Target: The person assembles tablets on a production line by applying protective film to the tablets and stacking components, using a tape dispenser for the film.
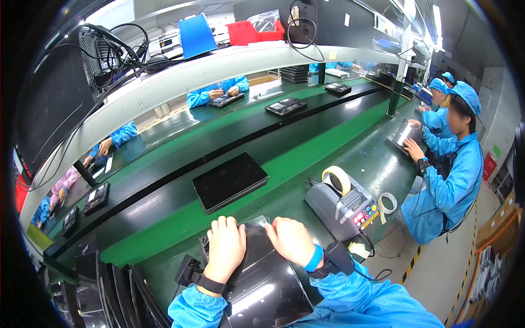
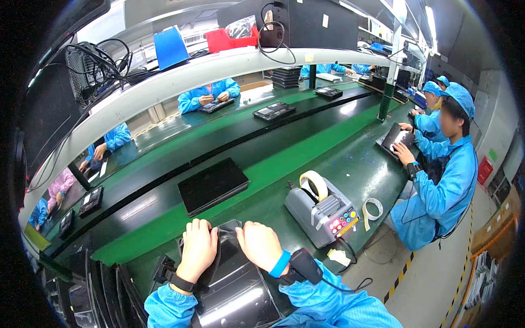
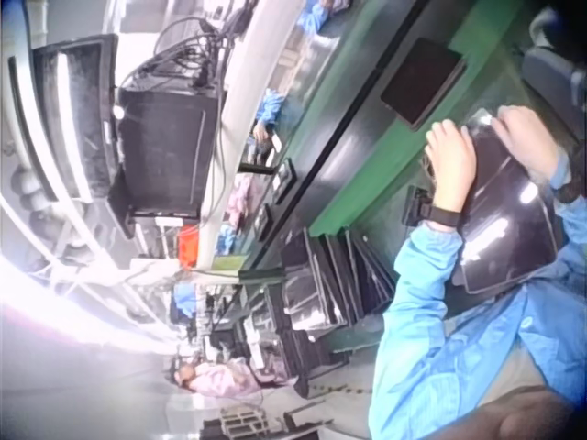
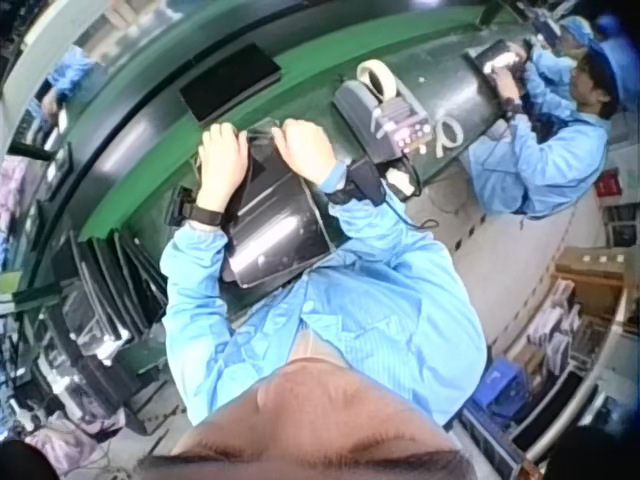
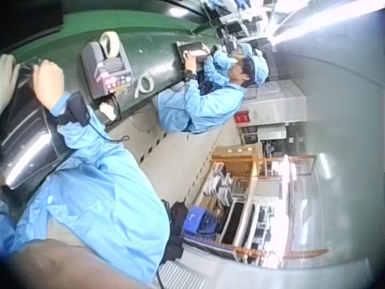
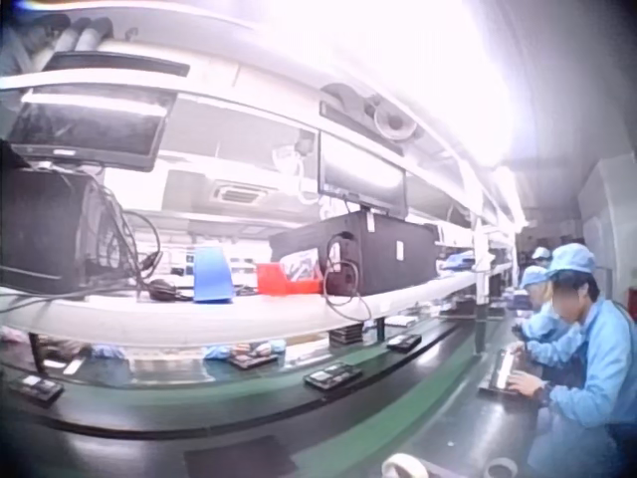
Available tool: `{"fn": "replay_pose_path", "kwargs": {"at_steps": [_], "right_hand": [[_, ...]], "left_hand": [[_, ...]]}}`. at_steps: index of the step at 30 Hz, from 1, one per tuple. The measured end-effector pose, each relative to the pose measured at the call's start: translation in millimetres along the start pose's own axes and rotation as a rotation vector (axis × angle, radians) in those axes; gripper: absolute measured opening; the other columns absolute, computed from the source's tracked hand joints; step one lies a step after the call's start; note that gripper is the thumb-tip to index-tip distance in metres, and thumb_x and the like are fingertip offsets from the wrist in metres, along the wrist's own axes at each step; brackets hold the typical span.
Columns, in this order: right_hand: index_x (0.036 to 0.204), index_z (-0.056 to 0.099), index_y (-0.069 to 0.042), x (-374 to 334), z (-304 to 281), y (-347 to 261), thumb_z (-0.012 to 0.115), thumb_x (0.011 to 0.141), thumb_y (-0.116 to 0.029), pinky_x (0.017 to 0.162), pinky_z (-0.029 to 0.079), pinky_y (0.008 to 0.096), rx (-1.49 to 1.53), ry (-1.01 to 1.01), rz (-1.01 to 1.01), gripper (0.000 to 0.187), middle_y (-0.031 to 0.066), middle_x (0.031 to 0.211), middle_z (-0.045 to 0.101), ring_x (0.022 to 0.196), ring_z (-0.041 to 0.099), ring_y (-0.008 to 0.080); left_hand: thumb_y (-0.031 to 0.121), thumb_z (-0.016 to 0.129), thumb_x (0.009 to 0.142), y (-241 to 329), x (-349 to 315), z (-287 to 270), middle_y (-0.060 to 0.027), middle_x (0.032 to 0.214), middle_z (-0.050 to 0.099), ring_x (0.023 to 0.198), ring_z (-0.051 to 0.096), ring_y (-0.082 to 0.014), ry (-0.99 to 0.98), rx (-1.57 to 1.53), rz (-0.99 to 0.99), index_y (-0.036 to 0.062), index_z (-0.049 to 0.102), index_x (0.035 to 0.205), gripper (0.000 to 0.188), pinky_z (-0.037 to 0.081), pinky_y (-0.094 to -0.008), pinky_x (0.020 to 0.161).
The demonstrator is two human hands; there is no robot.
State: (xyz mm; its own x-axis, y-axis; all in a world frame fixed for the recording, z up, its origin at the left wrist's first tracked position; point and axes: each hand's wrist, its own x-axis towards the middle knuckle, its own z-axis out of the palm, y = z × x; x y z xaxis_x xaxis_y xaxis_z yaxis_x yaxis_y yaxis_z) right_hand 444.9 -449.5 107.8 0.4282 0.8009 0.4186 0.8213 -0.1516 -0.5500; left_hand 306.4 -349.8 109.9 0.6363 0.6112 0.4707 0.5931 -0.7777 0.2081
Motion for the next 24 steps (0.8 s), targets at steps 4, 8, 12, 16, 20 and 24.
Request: {"fn": "replay_pose_path", "kwargs": {"at_steps": [4, 8, 12, 16, 20, 24], "right_hand": [[0.07, 0.057, 0.003, 7, 10, 8, 0.051, 0.093, -0.028, 0.06, 0.049, 0.045, 0.191, -0.127, 0.076, 0.039, 0.024, 0.069, 0.061, 0.066, 0.062, 0.0412], [0.073, 0.059, 0.004, 8, 10, 10, 0.05, 0.094, -0.032, 0.061, 0.047, 0.0447, 0.364, -0.245, 0.19, 0.044, 0.0275, 0.074, 0.06, 0.072, 0.06, 0.0449], [0.073, 0.058, 0.004, 7, 16, 16, 0.05, 0.095, -0.035, 0.057, 0.043, 0.0378, 0.523, -0.259, 0.254, 0.045, 0.0186, 0.064, 0.057, 0.061, 0.056, 0.028], [0.071, 0.053, -0.002, 0, 15, 13, 0.049, 0.097, -0.033, 0.049, 0.033, 0.0277, 0.897, -0.247, 0.376, 0.041, -0.0021, 0.06, 0.043, 0.057, 0.035, 0.0079], [0.075, 0.053, -0.008, -2, -3, 11, 0.052, 0.096, -0.032, 0.052, 0.028, 0.022, 1.071, -0.223, 0.424, 0.032, -0.0077, 0.065, 0.04, 0.06, 0.032, 0.0033], [0.073, 0.055, -0.006, 2, -9, 15, 0.053, 0.096, -0.03, 0.06, 0.032, 0.0223, 1.04, 0.036, 0.294, 0.033, -0.0071, 0.07, 0.045, 0.068, 0.037, 0.0037]], "left_hand": [[0.021, 0.058, 0.086, -1, -1, -2, -0.0138, 0.089, 0.05, 0.086, 0.05, -0.0308, -0.014, 0.03, -0.021, 0.003, 0.052, 0.088, 0.019, 0.04, -0.0427, 0.072], [0.022, 0.058, 0.086, -1, -1, -1, -0.0137, 0.09, 0.051, 0.087, 0.051, -0.0307, -0.013, 0.058, -0.026, 0.0029, 0.053, 0.089, 0.02, 0.041, -0.043, 0.072], [0.02, 0.059, 0.085, 0, -3, -1, -0.0131, 0.089, 0.051, 0.086, 0.051, -0.0306, 0.028, 0.037, -0.026, 0.0036, 0.053, 0.089, 0.018, 0.04, -0.0433, 0.072], [0.017, 0.064, 0.081, 2, -6, -24, -0.0167, 0.101, 0.052, 0.098, 0.049, -0.0334, 0.109, -0.044, -0.002, 0.0021, 0.053, 0.097, 0.024, 0.04, -0.0435, 0.083], [0.011, 0.063, 0.081, -6, -28, -85, -0.0198, 0.115, 0.051, 0.108, 0.049, -0.0353, 0.265, -0.255, -0.032, -0.0011, 0.052, 0.104, 0.028, 0.039, -0.0417, 0.094], [0.017, 0.047, 0.096, -7, -88, -138, -0.0128, 0.105, 0.059, 0.095, 0.057, -0.0212, 0.147, -0.64, -0.41, -0.0026, 0.052, 0.108, 0.023, 0.044, -0.0328, 0.088]]}}
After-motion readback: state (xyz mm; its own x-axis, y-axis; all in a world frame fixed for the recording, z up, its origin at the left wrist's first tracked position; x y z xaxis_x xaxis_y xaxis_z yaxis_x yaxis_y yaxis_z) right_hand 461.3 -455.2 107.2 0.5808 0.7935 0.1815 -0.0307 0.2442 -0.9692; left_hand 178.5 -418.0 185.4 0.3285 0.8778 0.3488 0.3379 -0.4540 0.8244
